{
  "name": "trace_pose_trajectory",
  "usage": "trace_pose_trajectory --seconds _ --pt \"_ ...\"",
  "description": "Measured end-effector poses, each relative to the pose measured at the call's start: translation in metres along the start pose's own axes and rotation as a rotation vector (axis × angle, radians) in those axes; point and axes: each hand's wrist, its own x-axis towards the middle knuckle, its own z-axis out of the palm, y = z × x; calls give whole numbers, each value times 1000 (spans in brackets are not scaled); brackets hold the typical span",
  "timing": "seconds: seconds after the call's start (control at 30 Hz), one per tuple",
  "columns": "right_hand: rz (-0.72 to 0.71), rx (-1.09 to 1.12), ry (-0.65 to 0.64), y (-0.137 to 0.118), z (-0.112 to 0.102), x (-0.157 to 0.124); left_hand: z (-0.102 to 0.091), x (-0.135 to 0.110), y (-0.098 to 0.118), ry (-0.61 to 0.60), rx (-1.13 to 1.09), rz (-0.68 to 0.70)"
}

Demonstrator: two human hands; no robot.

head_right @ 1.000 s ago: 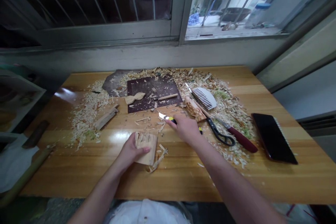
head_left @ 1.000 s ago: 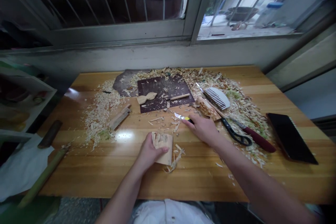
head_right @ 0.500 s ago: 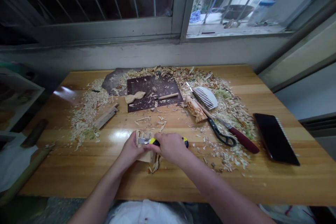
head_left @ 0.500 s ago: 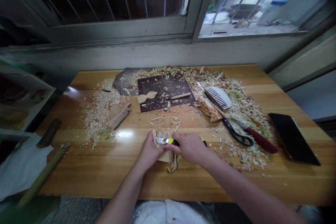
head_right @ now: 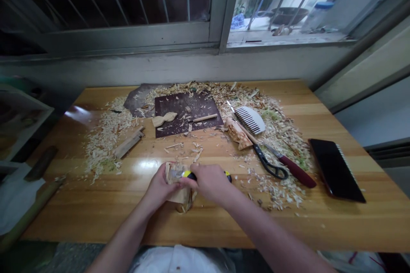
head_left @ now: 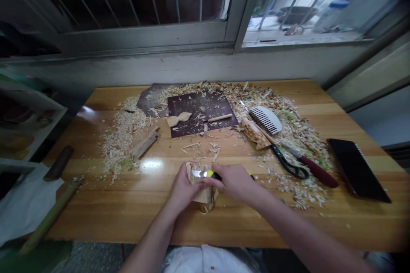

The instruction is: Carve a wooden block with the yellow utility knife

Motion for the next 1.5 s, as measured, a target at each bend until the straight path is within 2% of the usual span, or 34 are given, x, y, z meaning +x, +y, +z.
trace_pose_trajectory --seconds 0.13,0.43,0.5,0.6,0.67,0.73,0.8,0.93,1.03,1.17,1.27,1.43,1.5 --pt "-40 -15 -5 -6 8 -2 -1 2 -4 -5 -3 60" --pt "-21 -68 25 1 13 8 -1 6 1 -18 -24 52" --pt "63 -83 28 13 10 12 -2 3 2 -26 -14 33" --pt "321 -128 52 41 -1 17 -4 -4 2 -57 -25 -18" --pt "375 -148 95 55 -10 16 -5 -7 1 -47 -24 -36" --pt "331 -134 110 57 -15 12 -4 -7 1 -17 -5 -33" --pt "230 -86 82 47 -13 7 -3 -5 1 2 7 -21" --pt "29 0 12 13 4 -3 -3 -1 -2 -8 -7 13" --pt "-52 5 -1 -3 13 -6 -3 0 -4 -17 2 50" --pt "-41 -24 8 -8 15 -5 -3 0 -4 -18 9 46" --pt "-27 -44 20 -2 13 -1 -2 -2 -2 -22 -8 32" --pt "243 -124 85 30 5 8 -4 -10 -4 -44 4 -16" --pt "257 -116 118 39 -1 7 -4 -10 -6 -26 13 -19"
